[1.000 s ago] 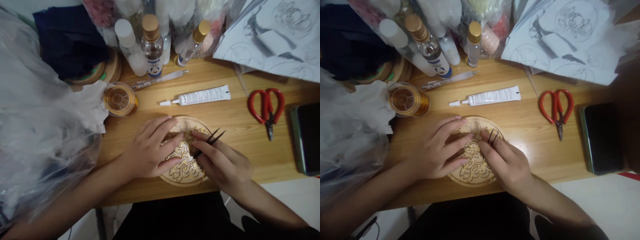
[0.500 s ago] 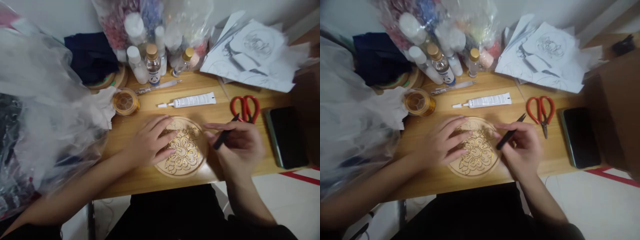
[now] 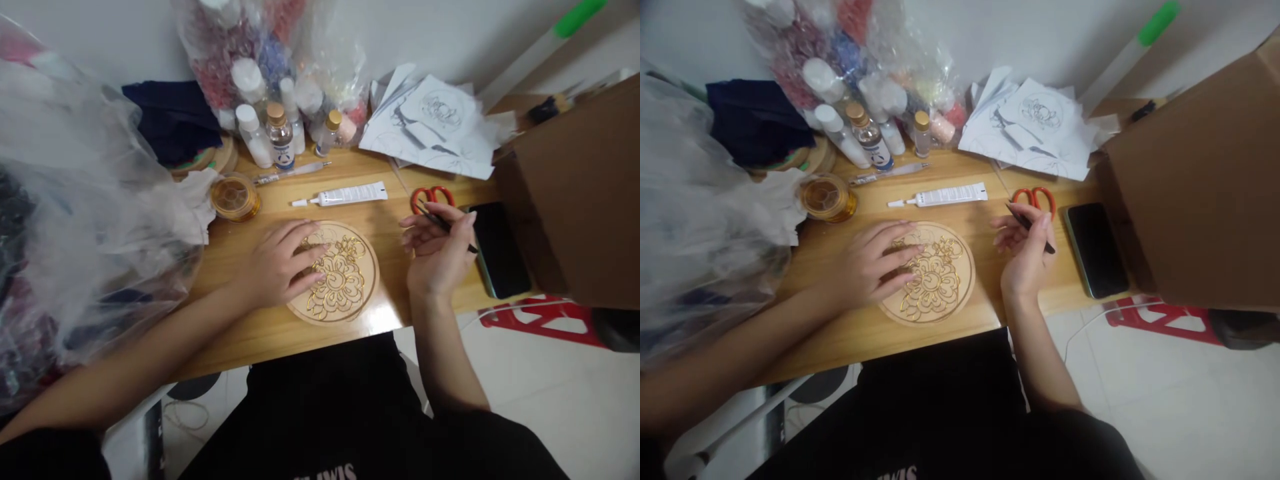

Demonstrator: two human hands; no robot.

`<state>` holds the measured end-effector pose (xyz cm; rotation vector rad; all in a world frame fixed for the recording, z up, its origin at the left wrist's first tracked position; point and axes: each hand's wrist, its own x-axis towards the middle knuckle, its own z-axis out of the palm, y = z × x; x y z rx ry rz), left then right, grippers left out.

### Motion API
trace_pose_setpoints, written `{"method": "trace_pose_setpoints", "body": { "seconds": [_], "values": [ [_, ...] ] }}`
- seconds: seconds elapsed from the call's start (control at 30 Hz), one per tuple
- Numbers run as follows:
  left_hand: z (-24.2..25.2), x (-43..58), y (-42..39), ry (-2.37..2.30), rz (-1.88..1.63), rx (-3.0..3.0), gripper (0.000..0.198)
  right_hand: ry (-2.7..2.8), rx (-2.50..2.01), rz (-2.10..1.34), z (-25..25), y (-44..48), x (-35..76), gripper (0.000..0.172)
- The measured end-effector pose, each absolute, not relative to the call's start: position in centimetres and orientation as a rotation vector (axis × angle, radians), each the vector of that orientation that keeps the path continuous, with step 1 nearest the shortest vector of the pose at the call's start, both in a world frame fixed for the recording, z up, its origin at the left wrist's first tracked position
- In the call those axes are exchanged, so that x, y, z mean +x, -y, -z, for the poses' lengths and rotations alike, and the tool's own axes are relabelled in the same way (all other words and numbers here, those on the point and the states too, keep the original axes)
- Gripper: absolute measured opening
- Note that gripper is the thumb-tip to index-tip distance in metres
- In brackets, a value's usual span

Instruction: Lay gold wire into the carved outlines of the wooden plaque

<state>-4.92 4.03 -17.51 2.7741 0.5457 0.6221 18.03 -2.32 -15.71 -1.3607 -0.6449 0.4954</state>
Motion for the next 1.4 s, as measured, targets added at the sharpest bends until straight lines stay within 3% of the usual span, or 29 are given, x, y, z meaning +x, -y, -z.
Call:
{"method": "trace_pose_setpoints", "body": {
  "seconds": [0.2, 0.37, 0.53, 1.03, 1.4],
  "values": [
    [17.1, -4.9, -3.8, -0.583, -0.619, 2.776, 0.032, 0.722, -1.351, -0.446, 13.5, 3.4, 17.2, 0.035],
    [16.9, -4.9, -3.7, -0.621, -0.609, 2.777, 0.03, 0.985, -1.561, -0.516, 11.0, 5.3, 14.1, 0.013],
    [17.0, -4.8, -3.6, -0.655, -0.628, 2.757, 0.028, 1.123, -1.694, -0.772, 12.4, 5.0, 12.6, 0.015],
    [17.4, -4.7, -3.5, -0.711, -0.646, 2.74, 0.027, 1.338, -1.875, -0.545, 13.7, 3.9, 11.2, 0.01],
    [17.4, -4.7, -3.5, -0.711, -0.632, 2.706, 0.025, 1.154, -1.874, -0.705, 14.2, 2.5, 11.5, 0.01]
  ]
}}
